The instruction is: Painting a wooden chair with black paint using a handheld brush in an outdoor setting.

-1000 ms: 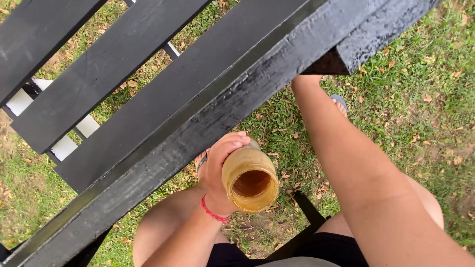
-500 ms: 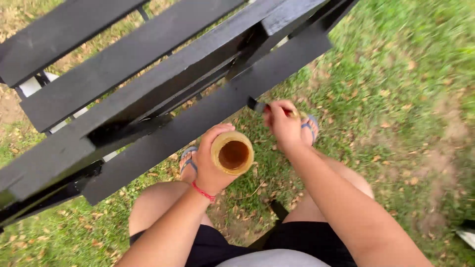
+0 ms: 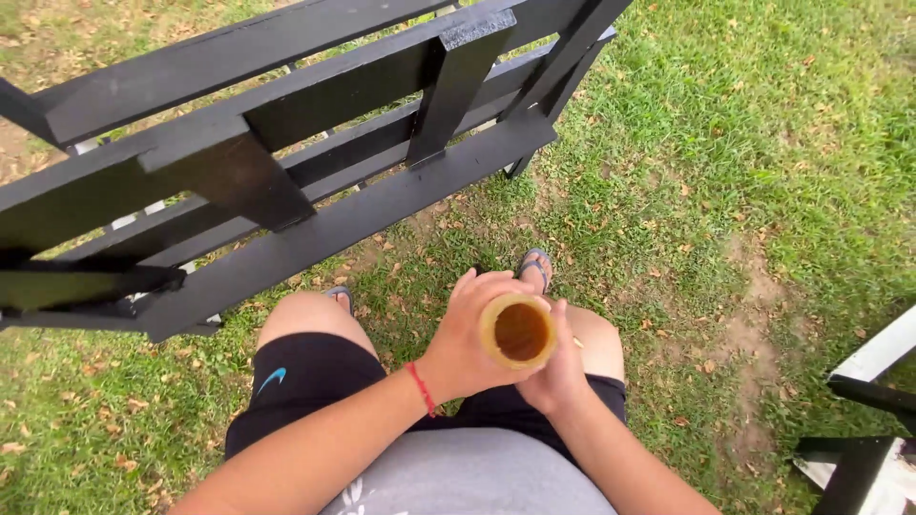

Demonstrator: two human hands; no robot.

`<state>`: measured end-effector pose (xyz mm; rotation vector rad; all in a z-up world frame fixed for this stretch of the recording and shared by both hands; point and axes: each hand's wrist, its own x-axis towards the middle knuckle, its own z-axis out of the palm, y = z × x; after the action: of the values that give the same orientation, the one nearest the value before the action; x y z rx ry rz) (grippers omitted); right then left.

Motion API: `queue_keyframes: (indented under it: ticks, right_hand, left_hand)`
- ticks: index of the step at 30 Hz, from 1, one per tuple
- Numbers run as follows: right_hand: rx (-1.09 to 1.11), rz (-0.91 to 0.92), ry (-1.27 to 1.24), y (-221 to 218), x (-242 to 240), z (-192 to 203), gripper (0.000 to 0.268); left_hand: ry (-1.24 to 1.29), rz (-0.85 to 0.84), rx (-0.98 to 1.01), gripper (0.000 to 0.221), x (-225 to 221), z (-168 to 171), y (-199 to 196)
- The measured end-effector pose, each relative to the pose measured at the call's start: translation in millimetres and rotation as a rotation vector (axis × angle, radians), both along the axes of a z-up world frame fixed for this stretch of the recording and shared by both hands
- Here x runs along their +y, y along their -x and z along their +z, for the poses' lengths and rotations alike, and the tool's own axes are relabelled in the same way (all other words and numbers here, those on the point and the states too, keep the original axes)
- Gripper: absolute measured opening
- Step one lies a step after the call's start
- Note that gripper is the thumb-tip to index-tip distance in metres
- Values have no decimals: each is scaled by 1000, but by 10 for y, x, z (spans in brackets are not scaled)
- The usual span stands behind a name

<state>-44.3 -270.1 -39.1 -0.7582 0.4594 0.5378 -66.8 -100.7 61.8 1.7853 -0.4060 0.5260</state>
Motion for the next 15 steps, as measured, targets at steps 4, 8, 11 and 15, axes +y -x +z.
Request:
queue_keyframes:
  ticks: [4, 8, 11, 15]
  right_hand:
    - [-19, -27, -17, 69, 7, 193, 62]
    - [-29, -67, -38, 122, 78, 459, 55]
    - [-14, -98, -54, 250, 138, 643, 49]
    - [11, -136, -84, 403, 293, 890, 41]
  left_hand:
    - [-34, 40, -43, 74, -130, 180, 108]
    - [-75, 21, -100, 79, -183, 321, 204]
    - [-156, 62, -42, 85, -251, 272, 318]
    - [-348, 110, 72, 100, -238, 205, 395]
